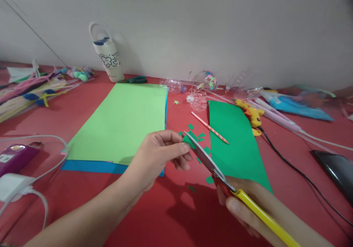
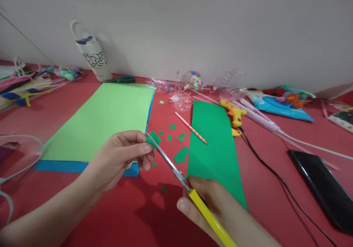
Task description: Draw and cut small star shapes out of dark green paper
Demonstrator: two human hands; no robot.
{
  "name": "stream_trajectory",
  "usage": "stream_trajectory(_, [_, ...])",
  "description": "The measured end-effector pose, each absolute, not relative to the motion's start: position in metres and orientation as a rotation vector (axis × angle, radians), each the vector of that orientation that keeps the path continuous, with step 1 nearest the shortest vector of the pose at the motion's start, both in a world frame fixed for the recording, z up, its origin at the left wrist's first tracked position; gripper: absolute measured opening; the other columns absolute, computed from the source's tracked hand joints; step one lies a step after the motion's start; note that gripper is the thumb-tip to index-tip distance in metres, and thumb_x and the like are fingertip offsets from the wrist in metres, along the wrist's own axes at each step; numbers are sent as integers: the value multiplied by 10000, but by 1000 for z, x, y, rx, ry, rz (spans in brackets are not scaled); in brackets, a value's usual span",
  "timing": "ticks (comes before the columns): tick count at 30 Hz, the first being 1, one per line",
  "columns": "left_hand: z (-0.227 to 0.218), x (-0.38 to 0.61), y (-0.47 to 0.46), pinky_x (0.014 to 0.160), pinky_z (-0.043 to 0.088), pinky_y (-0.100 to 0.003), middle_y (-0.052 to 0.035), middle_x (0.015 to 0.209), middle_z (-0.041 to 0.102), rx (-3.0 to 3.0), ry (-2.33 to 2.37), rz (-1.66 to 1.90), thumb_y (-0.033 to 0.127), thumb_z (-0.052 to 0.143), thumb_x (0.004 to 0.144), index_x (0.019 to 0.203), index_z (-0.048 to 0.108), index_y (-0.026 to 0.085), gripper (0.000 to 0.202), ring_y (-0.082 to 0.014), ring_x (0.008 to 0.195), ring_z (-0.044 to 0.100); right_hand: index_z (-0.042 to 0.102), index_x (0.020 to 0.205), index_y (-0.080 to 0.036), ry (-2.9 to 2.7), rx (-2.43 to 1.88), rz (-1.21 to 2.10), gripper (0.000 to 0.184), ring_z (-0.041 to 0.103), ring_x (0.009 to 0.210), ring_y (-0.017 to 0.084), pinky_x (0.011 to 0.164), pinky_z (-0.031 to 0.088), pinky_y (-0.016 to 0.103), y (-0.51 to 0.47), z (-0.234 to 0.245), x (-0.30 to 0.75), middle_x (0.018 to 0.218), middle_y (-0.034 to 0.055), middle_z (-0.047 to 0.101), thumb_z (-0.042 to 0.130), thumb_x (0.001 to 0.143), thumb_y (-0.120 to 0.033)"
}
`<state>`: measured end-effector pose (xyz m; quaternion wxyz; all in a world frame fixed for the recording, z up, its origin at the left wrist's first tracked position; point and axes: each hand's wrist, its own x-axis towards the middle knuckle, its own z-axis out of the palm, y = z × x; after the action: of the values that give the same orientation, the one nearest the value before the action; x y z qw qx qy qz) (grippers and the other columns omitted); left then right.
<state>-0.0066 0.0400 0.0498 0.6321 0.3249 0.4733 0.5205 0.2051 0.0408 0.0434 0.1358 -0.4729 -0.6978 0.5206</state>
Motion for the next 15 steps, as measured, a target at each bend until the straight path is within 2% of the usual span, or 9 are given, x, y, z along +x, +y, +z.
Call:
stream_trajectory(5, [48, -6, 40, 450, 445, -166, 3, 548, 667, 737, 1069, 1200, 155, 674, 738, 615, 573, 141, 160, -81, 441, 594, 503, 622, -206, -2021, -1372, 1455, 580, 456, 496, 132, 442, 377, 252, 41, 40, 207, 580, -10, 465, 454, 750, -769])
stream_trajectory(15, [48, -6, 41, 445, 452, -163, -1, 538, 664, 726, 1064, 1211, 153, 675, 732, 606, 573, 139, 162, -83, 434, 596, 468, 620, -233, -1993, -1317, 1481, 477, 368, 403, 106, 345, 308, 246, 41, 36, 207, 560, -27, 423, 484, 795, -676])
